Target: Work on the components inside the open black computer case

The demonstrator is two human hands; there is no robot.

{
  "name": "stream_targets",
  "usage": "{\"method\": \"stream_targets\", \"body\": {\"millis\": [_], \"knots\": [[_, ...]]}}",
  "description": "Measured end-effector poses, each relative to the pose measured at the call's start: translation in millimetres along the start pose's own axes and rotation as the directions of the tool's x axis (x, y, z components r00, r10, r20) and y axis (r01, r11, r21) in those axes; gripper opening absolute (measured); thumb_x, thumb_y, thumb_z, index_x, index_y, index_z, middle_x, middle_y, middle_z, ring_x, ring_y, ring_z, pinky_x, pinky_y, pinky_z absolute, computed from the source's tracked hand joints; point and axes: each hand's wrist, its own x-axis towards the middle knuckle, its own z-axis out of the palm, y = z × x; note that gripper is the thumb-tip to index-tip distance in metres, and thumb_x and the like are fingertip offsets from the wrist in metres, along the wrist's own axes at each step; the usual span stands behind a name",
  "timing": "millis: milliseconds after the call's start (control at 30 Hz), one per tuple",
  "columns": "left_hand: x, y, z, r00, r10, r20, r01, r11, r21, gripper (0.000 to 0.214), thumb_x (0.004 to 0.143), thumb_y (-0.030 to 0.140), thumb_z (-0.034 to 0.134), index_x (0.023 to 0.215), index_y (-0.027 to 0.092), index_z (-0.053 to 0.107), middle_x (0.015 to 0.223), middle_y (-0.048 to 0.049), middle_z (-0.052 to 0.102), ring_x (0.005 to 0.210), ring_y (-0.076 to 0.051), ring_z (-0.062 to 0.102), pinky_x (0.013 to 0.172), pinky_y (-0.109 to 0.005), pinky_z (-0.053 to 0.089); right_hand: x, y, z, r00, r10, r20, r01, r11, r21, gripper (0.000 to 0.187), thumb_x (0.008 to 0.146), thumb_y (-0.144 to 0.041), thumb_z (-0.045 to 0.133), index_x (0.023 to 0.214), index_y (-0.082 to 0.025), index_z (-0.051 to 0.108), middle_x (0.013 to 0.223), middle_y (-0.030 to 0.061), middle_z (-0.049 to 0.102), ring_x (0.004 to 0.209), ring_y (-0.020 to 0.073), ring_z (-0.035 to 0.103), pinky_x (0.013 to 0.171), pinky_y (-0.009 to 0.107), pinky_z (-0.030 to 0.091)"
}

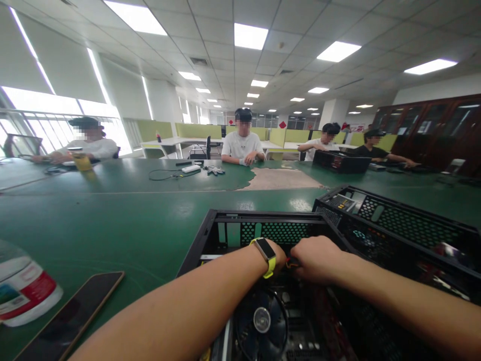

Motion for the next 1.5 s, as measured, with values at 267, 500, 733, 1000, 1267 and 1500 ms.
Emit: {"method": "stream_targets", "body": {"millis": [267, 500, 733, 1000, 1267, 1500], "knots": [[-10, 10, -13.0, 0.989, -0.069, 0.131, 0.058, 0.994, 0.088, 0.025, 0.059, 0.017, 0.076, 0.084, 0.012, 0.076, 0.085, -0.0112, 0.075, 0.076, -0.028, 0.068, 0.069, -0.035, 0.056, 30, 8, 25, 0.989, -0.106, 0.102, 0.108, 0.994, -0.009, 0.026, 0.074, -0.026, 0.058, 0.092, -0.015, 0.074, 0.094, 0.0144, 0.072, 0.087, 0.0317, 0.068, 0.065, 0.034, 0.050], [-11, 11, -16.6, 0.983, -0.027, 0.183, 0.012, 0.997, 0.081, 0.010, 0.065, 0.022, 0.074, 0.069, 0.012, 0.074, 0.069, -0.0070, 0.072, 0.064, -0.023, 0.064, 0.066, -0.034, 0.054, 31, 6, 22, 0.985, -0.143, 0.098, 0.149, 0.987, -0.055, 0.022, 0.076, -0.021, 0.056, 0.087, -0.013, 0.073, 0.092, 0.0155, 0.072, 0.089, 0.0313, 0.068, 0.074, 0.036, 0.049], [-9, 1, -15.9, 0.982, -0.068, 0.175, 0.054, 0.995, 0.085, 0.019, 0.058, 0.024, 0.077, 0.075, 0.017, 0.074, 0.081, -0.0059, 0.073, 0.072, -0.023, 0.064, 0.067, -0.032, 0.053, 32, 10, 24, 0.969, -0.245, 0.019, 0.246, 0.965, -0.086, 0.020, 0.077, -0.021, 0.053, 0.079, -0.016, 0.072, 0.085, 0.0126, 0.072, 0.086, 0.0300, 0.067, 0.078, 0.039, 0.045], [-21, 8, -20.5, 0.986, -0.080, 0.146, 0.065, 0.992, 0.105, 0.027, 0.069, 0.025, 0.069, 0.093, 0.013, 0.075, 0.094, -0.0116, 0.074, 0.078, -0.027, 0.067, 0.069, -0.035, 0.054, 32, 13, 26, 0.981, -0.194, 0.016, 0.194, 0.981, -0.027, 0.022, 0.072, -0.021, 0.054, 0.081, -0.018, 0.074, 0.085, 0.0130, 0.073, 0.078, 0.0273, 0.068, 0.062, 0.031, 0.043], [-20, 9, -20.6, 0.979, -0.077, 0.191, 0.057, 0.992, 0.111, 0.028, 0.069, 0.023, 0.068, 0.094, 0.011, 0.074, 0.092, -0.0112, 0.074, 0.075, -0.025, 0.066, 0.069, -0.034, 0.054, 33, 13, 27, 0.982, -0.191, -0.001, 0.191, 0.982, -0.010, 0.023, 0.073, -0.023, 0.053, 0.081, -0.017, 0.074, 0.084, 0.0137, 0.072, 0.078, 0.0274, 0.068, 0.060, 0.031, 0.043], [-20, 11, -17.6, 0.984, -0.055, 0.167, 0.040, 0.995, 0.091, 0.026, 0.073, 0.025, 0.067, 0.094, 0.012, 0.073, 0.100, -0.0115, 0.073, 0.082, -0.024, 0.065, 0.075, -0.032, 0.053, 35, 11, 27, 0.987, -0.156, 0.040, 0.157, 0.987, -0.042, 0.023, 0.071, -0.023, 0.056, 0.083, -0.015, 0.074, 0.087, 0.0144, 0.072, 0.079, 0.0281, 0.068, 0.060, 0.030, 0.044]]}}
